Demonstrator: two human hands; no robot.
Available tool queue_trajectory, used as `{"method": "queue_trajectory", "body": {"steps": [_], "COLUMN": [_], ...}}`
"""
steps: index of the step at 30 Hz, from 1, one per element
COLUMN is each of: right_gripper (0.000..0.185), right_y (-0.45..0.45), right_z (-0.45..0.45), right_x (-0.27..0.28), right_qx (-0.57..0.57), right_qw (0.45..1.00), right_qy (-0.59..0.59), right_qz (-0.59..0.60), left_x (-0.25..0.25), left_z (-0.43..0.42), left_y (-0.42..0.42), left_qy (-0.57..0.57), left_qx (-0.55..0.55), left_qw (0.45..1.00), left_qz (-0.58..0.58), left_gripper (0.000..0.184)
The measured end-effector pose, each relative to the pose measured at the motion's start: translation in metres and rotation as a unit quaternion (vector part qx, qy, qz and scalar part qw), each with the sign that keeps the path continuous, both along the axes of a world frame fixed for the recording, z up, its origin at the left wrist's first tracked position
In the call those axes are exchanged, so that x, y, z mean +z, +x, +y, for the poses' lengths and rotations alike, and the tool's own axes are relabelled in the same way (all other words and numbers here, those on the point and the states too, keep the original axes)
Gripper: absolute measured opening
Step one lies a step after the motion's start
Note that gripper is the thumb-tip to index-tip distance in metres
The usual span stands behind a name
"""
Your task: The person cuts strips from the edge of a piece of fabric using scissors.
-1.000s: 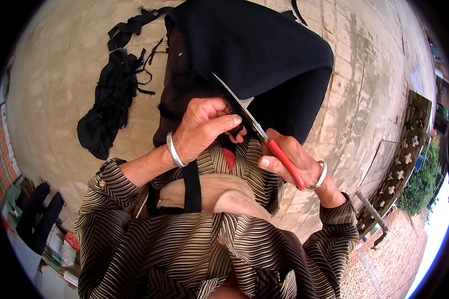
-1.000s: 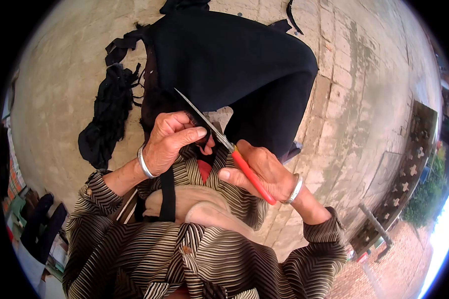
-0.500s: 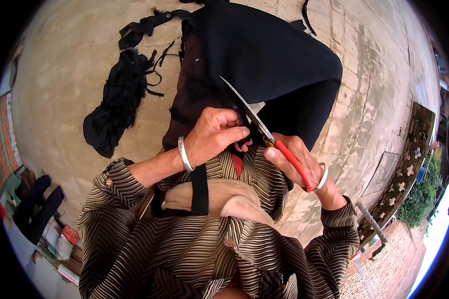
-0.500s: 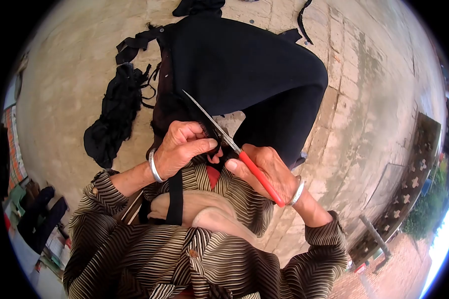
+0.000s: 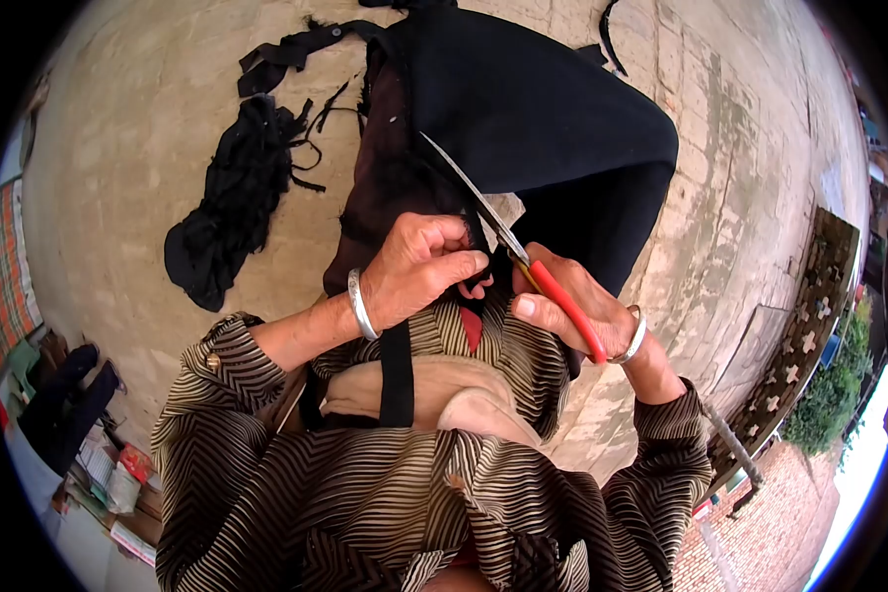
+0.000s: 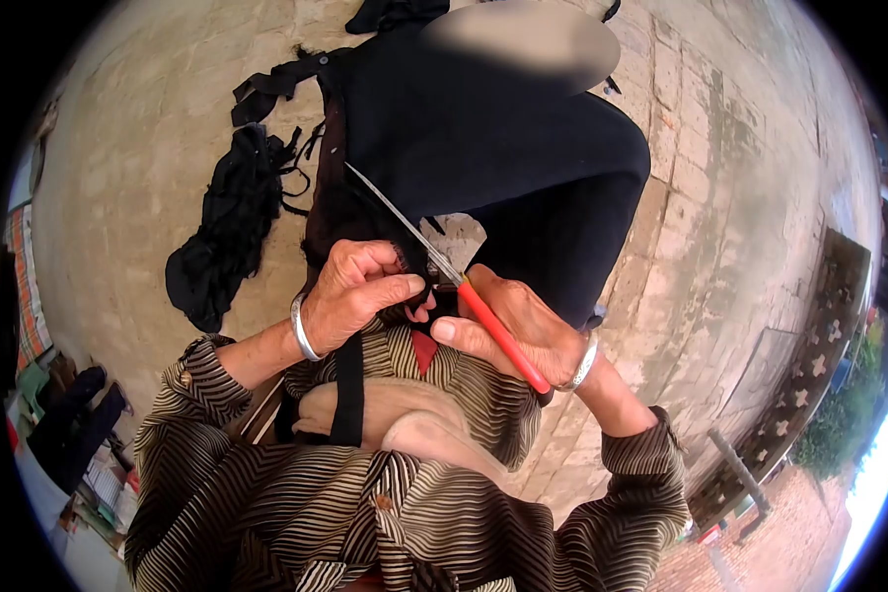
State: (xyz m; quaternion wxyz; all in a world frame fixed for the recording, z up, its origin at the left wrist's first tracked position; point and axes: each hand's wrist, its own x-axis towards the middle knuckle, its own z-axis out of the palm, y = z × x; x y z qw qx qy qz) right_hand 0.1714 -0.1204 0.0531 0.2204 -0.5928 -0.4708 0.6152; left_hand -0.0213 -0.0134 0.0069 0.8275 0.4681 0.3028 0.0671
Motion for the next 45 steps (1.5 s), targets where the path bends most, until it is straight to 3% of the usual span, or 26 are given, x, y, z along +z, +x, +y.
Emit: {"method": "queue_trajectory", "body": {"steps": [4,8,11,13,17,23,28,30,34,37,43,45], "right_gripper": [0.049,0.049,0.057,0.065,0.065,0.057,0.053,0.055,0.061,0.063,0.06,0.058], "right_y": [-0.01,-0.013,-0.012,-0.01,-0.014,-0.016,-0.012,-0.013,-0.019,-0.024,-0.031,-0.031], "right_z": [0.008,0.006,0.004,0.002,0.005,0.014,0.016,0.019,0.019,0.029,0.024,0.025], "right_x": [0.011,0.011,0.005,-0.004,-0.012,-0.007,-0.005,-0.004,-0.009,-0.002,-0.02,-0.018], "right_qx": [-0.06,-0.068,-0.075,0.0,-0.029,-0.064,-0.03,-0.044,-0.037,-0.047,-0.075,-0.119], "right_qw": [0.996,0.992,0.996,1.0,0.997,0.998,0.997,0.999,0.999,0.998,0.997,0.99], "right_qy": [-0.063,-0.102,-0.024,0.011,0.066,0.016,-0.011,0.007,-0.004,0.013,-0.029,-0.018], "right_qz": [0.036,0.017,0.044,-0.011,-0.015,-0.02,-0.065,0.014,0.028,0.048,0.018,0.072], "left_x": [0.001,-0.001,0.0,0.0,0.005,0.005,0.011,0.014,0.018,0.006,0.009,0.005], "left_z": [0.0,0.0,0.003,0.002,0.004,0.003,0.005,0.007,0.014,0.006,0.008,0.005], "left_y": [-0.002,-0.003,-0.003,-0.004,-0.004,-0.007,-0.01,-0.012,-0.012,-0.015,-0.014,-0.016], "left_qy": [-0.019,-0.007,0.005,0.003,0.011,0.019,0.01,0.003,0.043,0.025,0.05,0.047], "left_qx": [-0.013,-0.026,-0.017,-0.026,-0.04,-0.045,-0.04,-0.027,-0.056,-0.034,-0.04,-0.044], "left_qw": [1.0,1.0,1.0,1.0,0.999,0.999,0.999,0.999,0.996,0.999,0.997,0.997], "left_qz": [0.007,0.011,0.005,0.007,0.026,0.023,0.019,0.035,0.063,0.011,0.036,0.03], "left_gripper": [0.009,0.009,0.009,0.009,0.01,0.01,0.009,0.015,0.01,0.01,0.011,0.012]}}
